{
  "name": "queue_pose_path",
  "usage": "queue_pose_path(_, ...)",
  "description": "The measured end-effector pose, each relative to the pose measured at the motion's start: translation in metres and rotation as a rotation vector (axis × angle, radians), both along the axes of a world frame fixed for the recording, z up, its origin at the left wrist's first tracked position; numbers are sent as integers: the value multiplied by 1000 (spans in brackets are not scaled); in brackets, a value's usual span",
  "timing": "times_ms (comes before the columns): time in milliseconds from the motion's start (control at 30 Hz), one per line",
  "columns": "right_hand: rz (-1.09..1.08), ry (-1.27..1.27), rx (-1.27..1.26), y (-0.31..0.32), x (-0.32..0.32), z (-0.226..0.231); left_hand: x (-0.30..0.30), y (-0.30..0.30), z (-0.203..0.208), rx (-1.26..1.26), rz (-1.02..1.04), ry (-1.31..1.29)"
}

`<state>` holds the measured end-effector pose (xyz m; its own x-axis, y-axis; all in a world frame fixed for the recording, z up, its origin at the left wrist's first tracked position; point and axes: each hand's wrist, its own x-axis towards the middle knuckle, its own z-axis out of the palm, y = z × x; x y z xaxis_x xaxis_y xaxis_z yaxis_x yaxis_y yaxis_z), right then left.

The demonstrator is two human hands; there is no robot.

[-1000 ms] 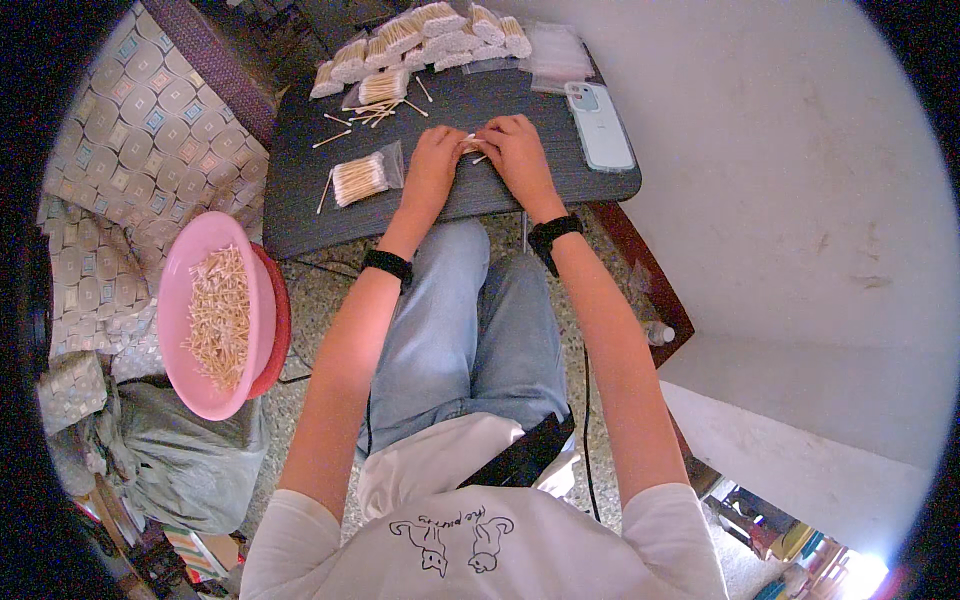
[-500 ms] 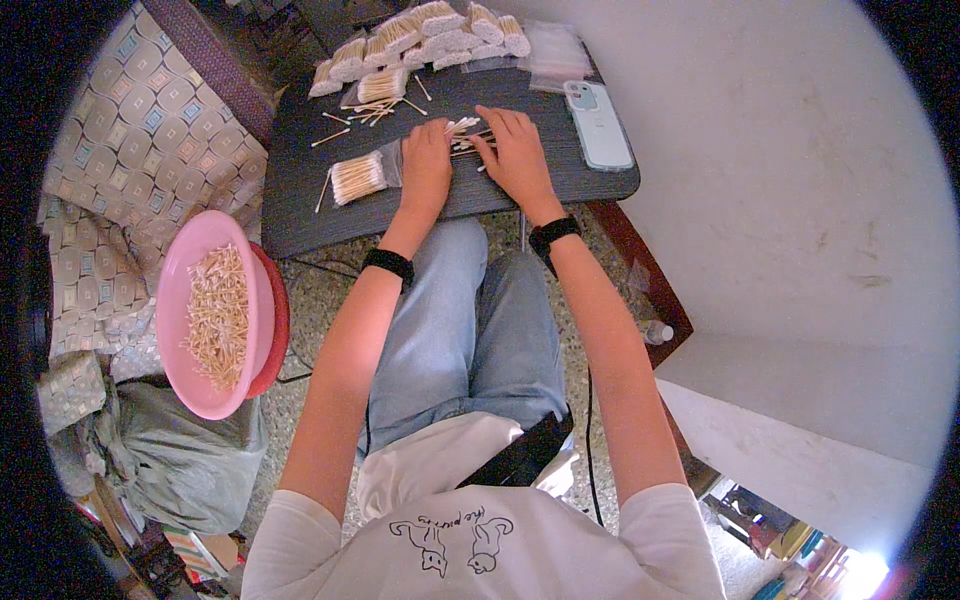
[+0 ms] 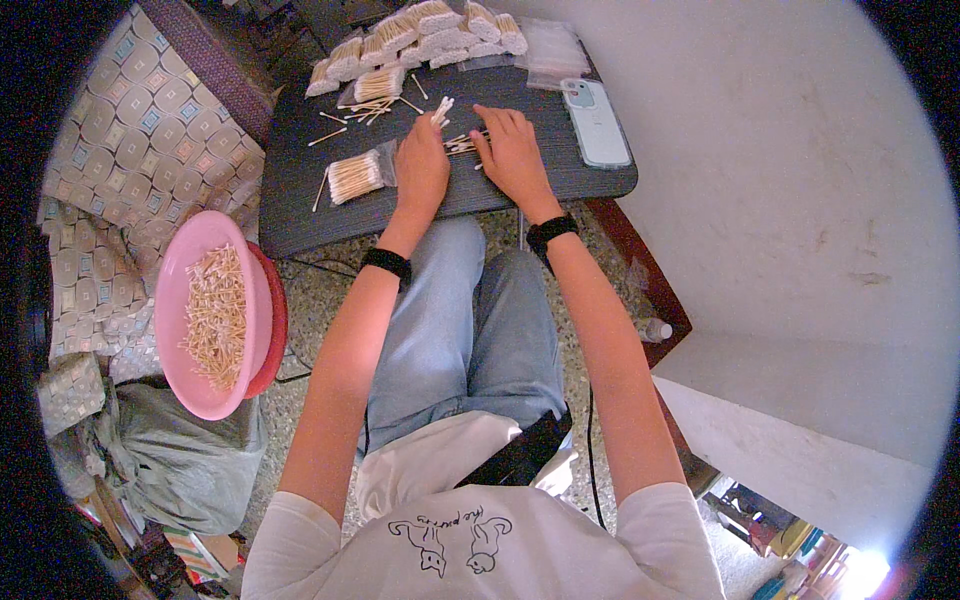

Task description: Sorting cotton swabs and placing them into a resealable plastic bag.

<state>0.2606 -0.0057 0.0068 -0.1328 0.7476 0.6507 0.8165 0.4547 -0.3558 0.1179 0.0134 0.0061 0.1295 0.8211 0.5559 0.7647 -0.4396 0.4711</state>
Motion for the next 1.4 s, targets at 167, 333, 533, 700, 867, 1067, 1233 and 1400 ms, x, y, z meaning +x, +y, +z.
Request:
queue_pose_path(167,92,108,-64,-2,0,5,-2,-6,1,-24,-159,-186)
queue_pose_path(333,248,529,-87,-20,-31,27,-4,-8,1,-144,-397,-205)
queue_pose_path(533,140,280,-58,-19,-42,23,-10,-12,2,-156,-383,-149)
queue_pose_path(700,179,206,-36,-22,-43,12,-12,-12,4,-247,-287,-57)
queue_pose_path(867,135,507,-141,-24,-29,34,-14,-16,10,-181,-385,-258)
queue_pose_path(1067,120,633,-232,-39,-30,40,-10,-15,4,-258,-410,-695)
queue_pose_path(1233,198,235,-103,-49,-41,44,-10,-33,14,-709,-444,-1080)
queue_pose_path(1400,246,218,-136,-58,-54,59,-28,-44,32,-690,-537,-958)
